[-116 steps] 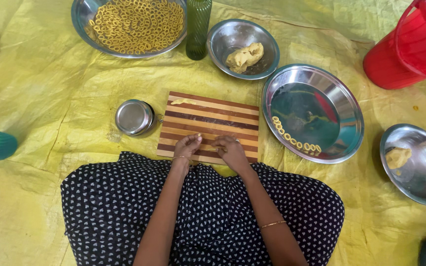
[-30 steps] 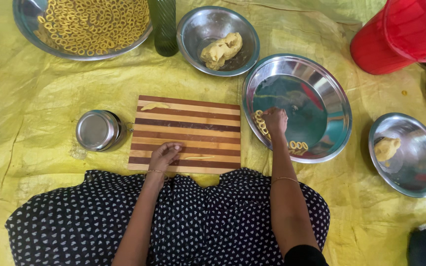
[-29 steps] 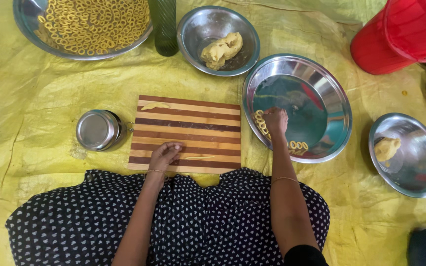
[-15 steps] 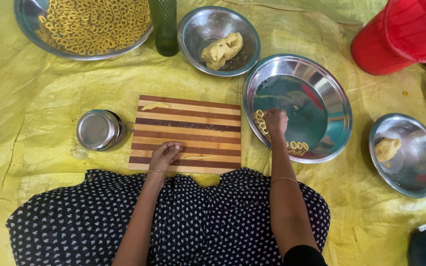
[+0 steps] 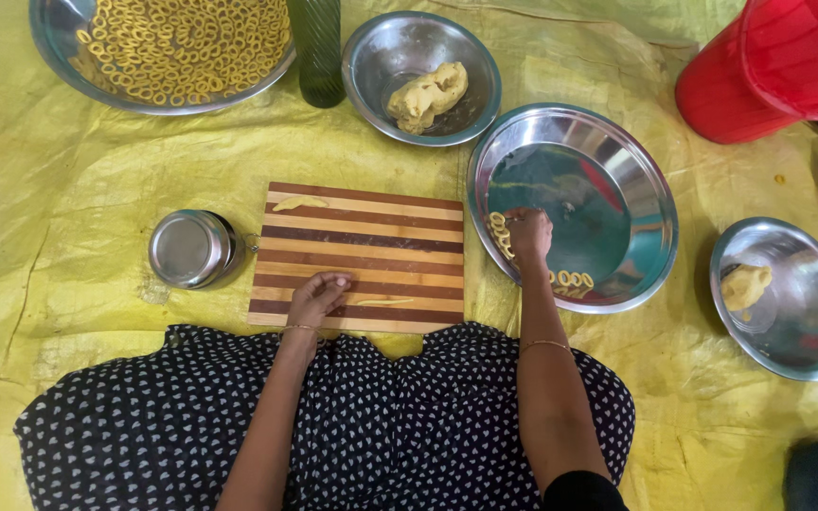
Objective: The person rolls small pieces of dough into thin ropes on a wooden board, then joins the ends to form rings and places them into a metal bowl. The process is repeated continuously with dough taken from a nearby bowl.
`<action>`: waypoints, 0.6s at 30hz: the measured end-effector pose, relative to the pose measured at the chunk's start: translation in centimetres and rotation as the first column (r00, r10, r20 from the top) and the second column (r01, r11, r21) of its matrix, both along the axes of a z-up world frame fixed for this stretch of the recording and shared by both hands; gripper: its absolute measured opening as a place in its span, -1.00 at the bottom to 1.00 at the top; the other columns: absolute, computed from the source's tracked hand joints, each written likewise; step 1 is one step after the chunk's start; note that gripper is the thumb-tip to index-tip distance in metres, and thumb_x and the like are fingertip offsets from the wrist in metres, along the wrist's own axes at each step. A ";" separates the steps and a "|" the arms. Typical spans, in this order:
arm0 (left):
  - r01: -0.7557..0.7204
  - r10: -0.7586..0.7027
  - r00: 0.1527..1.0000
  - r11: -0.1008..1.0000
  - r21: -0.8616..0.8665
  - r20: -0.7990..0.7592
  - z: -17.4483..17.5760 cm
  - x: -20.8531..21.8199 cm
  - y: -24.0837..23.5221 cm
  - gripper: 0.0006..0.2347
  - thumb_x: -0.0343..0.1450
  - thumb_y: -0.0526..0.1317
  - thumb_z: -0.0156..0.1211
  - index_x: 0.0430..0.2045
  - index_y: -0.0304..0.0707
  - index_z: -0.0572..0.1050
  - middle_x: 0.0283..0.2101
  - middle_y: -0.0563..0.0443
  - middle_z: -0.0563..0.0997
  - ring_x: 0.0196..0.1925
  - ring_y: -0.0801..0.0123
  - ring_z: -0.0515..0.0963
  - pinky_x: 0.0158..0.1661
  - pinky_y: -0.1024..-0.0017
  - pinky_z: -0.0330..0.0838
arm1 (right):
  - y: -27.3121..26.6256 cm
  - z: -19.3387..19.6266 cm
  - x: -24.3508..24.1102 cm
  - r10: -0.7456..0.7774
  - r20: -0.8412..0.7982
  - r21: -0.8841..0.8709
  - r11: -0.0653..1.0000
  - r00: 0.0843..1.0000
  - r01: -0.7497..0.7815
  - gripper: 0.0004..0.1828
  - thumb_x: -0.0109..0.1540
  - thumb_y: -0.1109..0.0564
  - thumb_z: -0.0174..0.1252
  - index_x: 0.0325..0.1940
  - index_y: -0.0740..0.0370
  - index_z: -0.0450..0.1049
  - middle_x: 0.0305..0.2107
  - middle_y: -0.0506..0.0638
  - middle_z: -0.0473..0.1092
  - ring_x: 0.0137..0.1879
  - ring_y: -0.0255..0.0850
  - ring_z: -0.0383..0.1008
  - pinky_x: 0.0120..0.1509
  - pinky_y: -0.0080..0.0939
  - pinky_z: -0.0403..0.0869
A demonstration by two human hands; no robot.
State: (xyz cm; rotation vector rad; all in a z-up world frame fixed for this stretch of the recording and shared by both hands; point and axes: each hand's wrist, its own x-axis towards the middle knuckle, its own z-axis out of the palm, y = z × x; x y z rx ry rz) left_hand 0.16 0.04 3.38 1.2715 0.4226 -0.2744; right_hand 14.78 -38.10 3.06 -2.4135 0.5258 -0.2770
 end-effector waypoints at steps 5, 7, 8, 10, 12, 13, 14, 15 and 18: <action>0.002 -0.002 1.000 1.000 0.000 0.005 0.0 0.0 0.0 -0.88 0.44 -0.21 0.22 -0.27 -0.22 0.61 -0.09 0.04 0.70 -0.08 0.47 0.61 -0.02 0.49 0.51 | -0.5 -0.8 0.2 0.001 0.015 -0.032 0.999 1.000 -0.001 -0.78 0.09 0.22 0.28 -0.21 0.07 0.71 -0.29 0.19 0.56 -0.24 0.04 0.61 -0.05 0.03 0.53; 0.000 0.000 1.000 1.000 -0.002 0.006 0.0 0.0 0.1 -0.88 0.44 -0.21 0.22 -0.26 -0.21 0.60 -0.08 0.06 0.70 -0.03 0.50 0.63 0.00 0.51 0.52 | -0.9 -1.4 0.5 0.001 -0.014 -0.018 1.000 1.000 -0.001 -0.77 0.11 0.23 0.25 -0.20 0.07 0.70 -0.28 0.20 0.56 -0.24 0.05 0.61 -0.03 0.02 0.54; 0.000 0.000 1.000 1.000 -0.003 0.012 -0.1 0.0 0.1 -0.88 0.44 -0.21 0.22 -0.26 -0.23 0.61 -0.08 0.05 0.69 -0.04 0.48 0.63 -0.01 0.50 0.51 | -1.0 -1.8 0.6 -0.001 -0.020 -0.020 1.000 1.000 0.001 -0.76 0.11 0.23 0.24 -0.19 0.06 0.70 -0.27 0.20 0.56 -0.23 0.04 0.62 -0.02 0.02 0.54; -0.002 0.002 1.000 1.000 -0.005 0.025 -0.3 0.0 0.1 -0.87 0.44 -0.21 0.23 -0.26 -0.26 0.61 -0.08 0.03 0.69 -0.05 0.44 0.61 -0.03 0.46 0.51 | -1.3 -2.4 0.8 -0.005 -0.031 -0.023 1.000 0.999 0.005 -0.75 0.12 0.22 0.23 -0.17 0.05 0.70 -0.25 0.19 0.57 -0.21 0.04 0.62 -0.01 0.00 0.54; -0.002 0.002 1.000 1.000 -0.006 0.025 -0.6 0.1 0.0 -0.86 0.44 -0.20 0.23 -0.25 -0.24 0.62 -0.08 0.04 0.69 -0.04 0.46 0.62 -0.02 0.48 0.51 | -1.5 -2.7 1.0 0.028 0.141 -0.150 0.989 0.990 -0.007 -0.73 0.03 0.24 0.28 -0.22 0.06 0.72 -0.25 0.21 0.56 -0.17 0.10 0.57 -0.04 0.05 0.51; -0.003 0.003 1.000 1.000 -0.004 0.026 -0.8 0.1 0.0 -0.86 0.44 -0.20 0.23 -0.24 -0.24 0.62 -0.09 0.04 0.69 -0.03 0.47 0.63 -0.01 0.49 0.51 | -1.4 -2.7 1.0 0.054 0.225 -0.211 0.977 0.973 -0.005 -0.72 -0.02 0.25 0.30 -0.25 0.07 0.73 -0.25 0.21 0.55 -0.15 0.12 0.55 -0.05 0.07 0.49; -0.002 0.002 1.000 1.000 -0.003 0.030 -0.9 0.2 0.1 -0.86 0.44 -0.20 0.23 -0.25 -0.24 0.62 -0.09 0.04 0.69 -0.04 0.46 0.62 -0.02 0.49 0.51 | -1.0 -2.4 1.2 0.031 0.259 -0.227 0.973 0.965 0.030 -0.71 0.04 0.28 0.25 -0.22 0.07 0.72 -0.24 0.20 0.55 -0.15 0.10 0.56 -0.05 0.06 0.50; -0.001 0.001 0.999 1.000 -0.002 0.034 -1.0 0.3 0.1 -0.86 0.44 -0.20 0.23 -0.25 -0.24 0.61 -0.09 0.04 0.69 -0.05 0.46 0.62 -0.04 0.49 0.50 | -0.6 -2.0 1.2 0.009 0.293 -0.242 0.968 0.956 0.065 -0.70 0.09 0.31 0.21 -0.18 0.07 0.71 -0.24 0.19 0.55 -0.15 0.07 0.57 -0.05 0.05 0.51; -0.005 0.005 0.998 1.000 -0.008 0.056 -1.6 0.1 0.1 -0.87 0.45 -0.21 0.24 -0.25 -0.27 0.61 -0.11 0.03 0.68 -0.08 0.45 0.60 -0.06 0.49 0.49 | 1.6 -0.1 0.4 0.032 0.350 -0.172 0.985 0.936 0.031 -0.75 0.17 0.31 0.18 -0.16 0.07 0.66 -0.22 0.11 0.55 -0.21 -0.08 0.59 -0.11 -0.04 0.55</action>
